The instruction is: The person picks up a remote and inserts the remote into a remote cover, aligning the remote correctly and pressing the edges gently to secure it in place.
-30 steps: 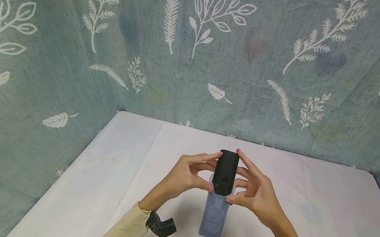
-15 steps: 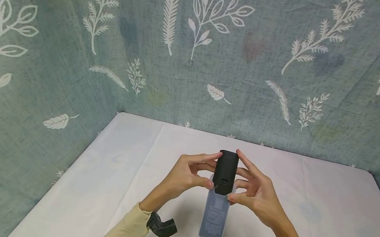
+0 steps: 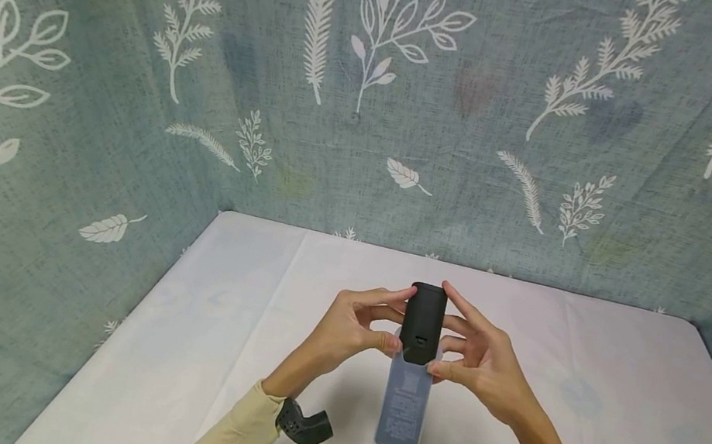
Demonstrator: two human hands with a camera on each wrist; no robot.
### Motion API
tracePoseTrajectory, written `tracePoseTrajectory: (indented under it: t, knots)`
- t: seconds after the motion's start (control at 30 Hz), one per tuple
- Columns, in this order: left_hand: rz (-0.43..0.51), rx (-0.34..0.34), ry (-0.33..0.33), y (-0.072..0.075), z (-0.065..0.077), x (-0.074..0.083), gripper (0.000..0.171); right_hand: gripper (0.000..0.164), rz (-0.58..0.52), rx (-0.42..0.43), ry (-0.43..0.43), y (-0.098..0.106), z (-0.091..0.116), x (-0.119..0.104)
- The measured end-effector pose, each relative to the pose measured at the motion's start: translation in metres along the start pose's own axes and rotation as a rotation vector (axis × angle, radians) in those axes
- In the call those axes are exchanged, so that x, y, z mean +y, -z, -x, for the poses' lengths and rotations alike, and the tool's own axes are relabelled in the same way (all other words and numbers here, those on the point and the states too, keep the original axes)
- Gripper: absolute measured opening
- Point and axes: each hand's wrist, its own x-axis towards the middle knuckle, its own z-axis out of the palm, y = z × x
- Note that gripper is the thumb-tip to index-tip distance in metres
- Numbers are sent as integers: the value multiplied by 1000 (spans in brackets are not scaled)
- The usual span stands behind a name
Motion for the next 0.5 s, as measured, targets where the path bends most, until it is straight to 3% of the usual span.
tracePoseTrajectory:
  t: [0.5]
  knots:
    - [-24,25,-22,-1,0,-2,61,87,8,-1,19,0,0,1]
